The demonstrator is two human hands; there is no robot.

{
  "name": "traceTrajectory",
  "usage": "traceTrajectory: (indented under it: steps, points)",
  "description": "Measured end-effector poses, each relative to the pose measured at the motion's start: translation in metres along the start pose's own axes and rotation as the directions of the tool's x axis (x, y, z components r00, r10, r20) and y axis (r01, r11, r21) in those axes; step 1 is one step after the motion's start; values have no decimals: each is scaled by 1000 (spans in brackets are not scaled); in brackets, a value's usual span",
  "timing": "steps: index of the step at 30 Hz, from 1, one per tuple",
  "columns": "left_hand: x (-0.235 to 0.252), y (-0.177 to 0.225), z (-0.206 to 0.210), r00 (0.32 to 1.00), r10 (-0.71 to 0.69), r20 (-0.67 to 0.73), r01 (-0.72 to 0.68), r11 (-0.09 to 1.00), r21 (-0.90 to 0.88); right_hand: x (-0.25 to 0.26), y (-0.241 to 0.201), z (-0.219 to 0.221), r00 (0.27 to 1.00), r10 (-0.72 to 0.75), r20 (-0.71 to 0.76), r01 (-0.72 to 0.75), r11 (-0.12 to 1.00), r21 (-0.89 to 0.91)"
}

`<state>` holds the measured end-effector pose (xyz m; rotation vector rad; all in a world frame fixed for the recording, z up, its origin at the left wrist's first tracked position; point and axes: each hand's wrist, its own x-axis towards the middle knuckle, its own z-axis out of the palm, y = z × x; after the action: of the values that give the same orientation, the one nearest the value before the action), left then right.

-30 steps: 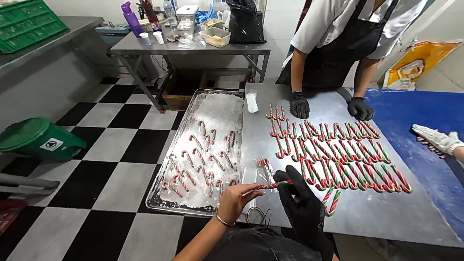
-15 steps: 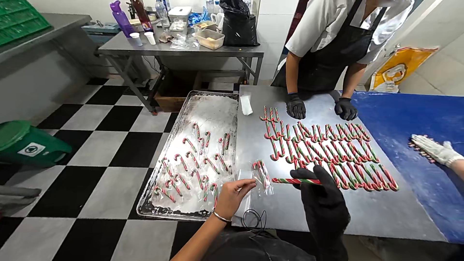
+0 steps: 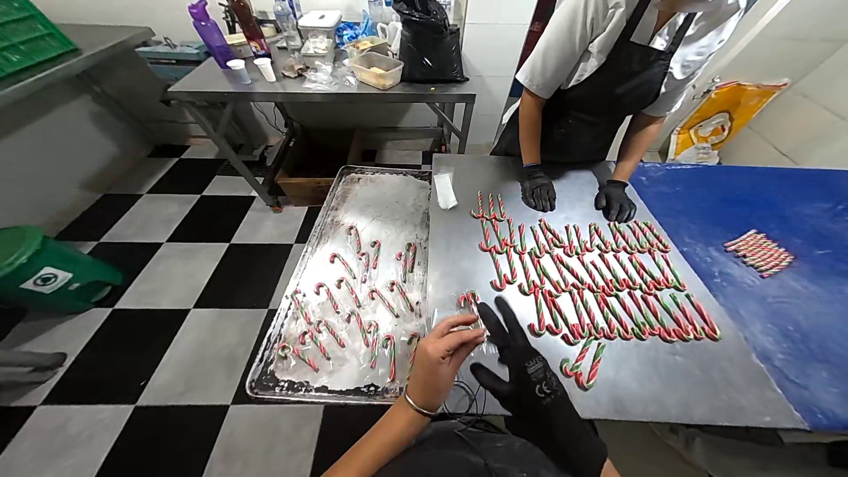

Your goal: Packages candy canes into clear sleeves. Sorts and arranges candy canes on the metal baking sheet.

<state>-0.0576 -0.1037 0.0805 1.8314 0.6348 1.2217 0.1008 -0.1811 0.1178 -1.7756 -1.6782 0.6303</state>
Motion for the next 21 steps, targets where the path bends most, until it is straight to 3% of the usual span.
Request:
traceTrajectory:
  steps: [2, 4, 6, 8, 10, 11, 14, 18, 21]
  points:
    - [-7, 0, 8, 998, -27, 57, 27, 1000, 8, -6, 8, 6, 995, 68, 78, -86, 965, 248]
    - [-12, -3, 12, 991, -76, 106, 72, 997, 40, -11, 21, 11, 992, 123, 26, -124, 923, 364]
    - [-11, -26, 3, 946, -318, 70, 305, 941, 145, -8, 38, 16, 968, 231, -102, -187, 927, 326]
    - [-9, -71, -9, 782, -622, -30, 600, 740, 303, 1, 61, 28, 910, 320, -265, -249, 930, 269]
    - [-14, -113, -14, 616, -785, -69, 731, 537, 421, 11, 88, 52, 855, 350, -383, -274, 932, 238]
    - [-18, -127, -13, 580, -812, -69, 738, 488, 467, 14, 101, 65, 837, 354, -418, -275, 932, 236]
    - [-25, -141, -5, 612, -790, -41, 700, 516, 494, 6, 129, 92, 849, 315, -425, -268, 949, 168]
    - [-31, -143, -11, 646, -763, -28, 725, 602, 333, -7, 151, 68, 925, 123, -359, -227, 937, -265]
    - [-36, -137, -15, 645, -763, -41, 751, 622, 220, 31, 165, 30, 907, 263, -329, -394, 806, -441]
